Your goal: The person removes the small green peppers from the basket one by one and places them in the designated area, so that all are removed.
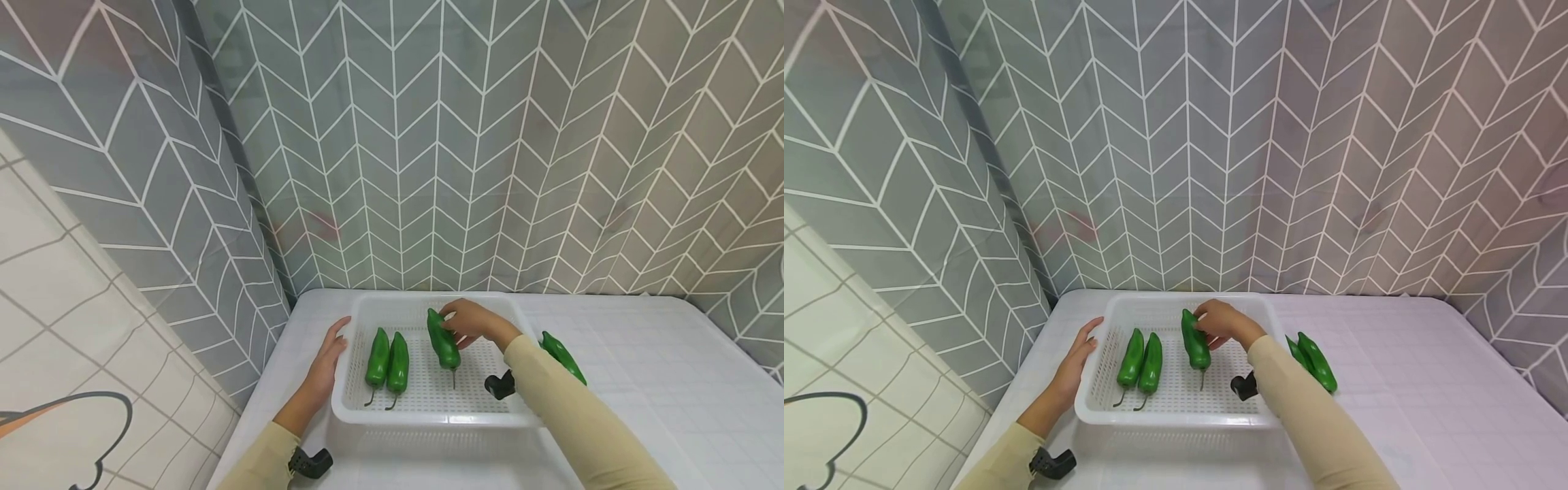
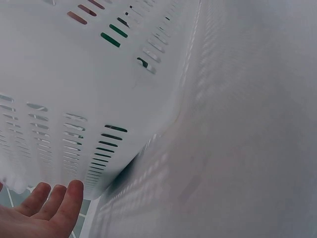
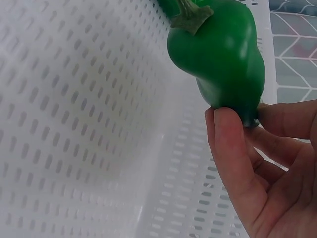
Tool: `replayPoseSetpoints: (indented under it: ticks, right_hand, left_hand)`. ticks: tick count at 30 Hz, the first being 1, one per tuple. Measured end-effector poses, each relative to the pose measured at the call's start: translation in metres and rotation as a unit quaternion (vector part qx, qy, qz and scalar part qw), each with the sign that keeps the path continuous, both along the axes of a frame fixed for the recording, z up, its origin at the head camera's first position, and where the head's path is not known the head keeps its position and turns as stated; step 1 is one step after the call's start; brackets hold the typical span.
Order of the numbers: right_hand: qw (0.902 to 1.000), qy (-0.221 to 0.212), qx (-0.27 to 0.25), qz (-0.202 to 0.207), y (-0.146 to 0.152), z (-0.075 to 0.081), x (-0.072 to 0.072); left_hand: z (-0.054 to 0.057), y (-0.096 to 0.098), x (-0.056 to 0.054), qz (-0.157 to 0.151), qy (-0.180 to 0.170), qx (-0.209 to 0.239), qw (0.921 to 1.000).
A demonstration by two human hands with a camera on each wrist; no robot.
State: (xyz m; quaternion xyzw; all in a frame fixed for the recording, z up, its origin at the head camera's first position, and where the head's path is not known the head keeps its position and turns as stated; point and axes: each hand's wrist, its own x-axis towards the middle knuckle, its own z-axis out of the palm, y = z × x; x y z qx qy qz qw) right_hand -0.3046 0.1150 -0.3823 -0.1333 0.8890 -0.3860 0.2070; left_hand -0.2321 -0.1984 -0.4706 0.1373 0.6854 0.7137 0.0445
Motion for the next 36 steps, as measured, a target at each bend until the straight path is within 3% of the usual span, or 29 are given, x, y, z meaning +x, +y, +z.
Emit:
replayPoseSetpoints:
  ticks: [36]
  right_hand:
    - [0.9989, 0.036, -0.029, 0.000, 0.037, 0.023, 0.003]
  left_hand:
    - [0.001, 0.002, 0.003, 0.013, -0.003, -0.005, 0.9999]
